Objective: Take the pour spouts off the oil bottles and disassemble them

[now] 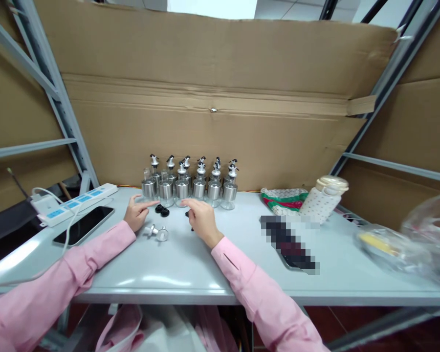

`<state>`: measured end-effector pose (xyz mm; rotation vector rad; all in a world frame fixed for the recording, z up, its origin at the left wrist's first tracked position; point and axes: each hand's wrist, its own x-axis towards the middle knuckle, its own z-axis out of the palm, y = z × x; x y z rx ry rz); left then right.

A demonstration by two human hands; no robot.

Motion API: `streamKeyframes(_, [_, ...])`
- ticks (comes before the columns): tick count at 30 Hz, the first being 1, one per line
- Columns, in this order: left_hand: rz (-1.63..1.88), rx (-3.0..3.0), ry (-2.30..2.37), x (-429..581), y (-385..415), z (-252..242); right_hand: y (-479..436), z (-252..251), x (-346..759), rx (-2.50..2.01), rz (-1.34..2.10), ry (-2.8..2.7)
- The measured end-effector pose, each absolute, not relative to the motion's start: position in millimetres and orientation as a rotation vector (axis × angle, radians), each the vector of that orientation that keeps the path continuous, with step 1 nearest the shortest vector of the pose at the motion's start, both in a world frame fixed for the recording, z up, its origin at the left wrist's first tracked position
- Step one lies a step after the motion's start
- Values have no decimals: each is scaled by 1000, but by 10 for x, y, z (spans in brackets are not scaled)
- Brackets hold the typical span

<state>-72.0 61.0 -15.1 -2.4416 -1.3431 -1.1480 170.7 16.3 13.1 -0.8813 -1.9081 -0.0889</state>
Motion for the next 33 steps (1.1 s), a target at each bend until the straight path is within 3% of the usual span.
streamKeyframes(6, [-1157,-2445,-1471,-695,612,-101,84,235,1729,-1072,59,-1691])
streamKeyframes(13, [-1331,-2317,-1399,-627,690,-26,432,220,1618,-999,232,-1711])
streamKeyframes(23, [-987,-2468,-1316,-473,836,-10,1239,392,1336,-1070,360,-1457])
streamKeyframes(33, [-812,-2857,-1189,-548,977,-311,1292,454,1221,-1151,428,-1427])
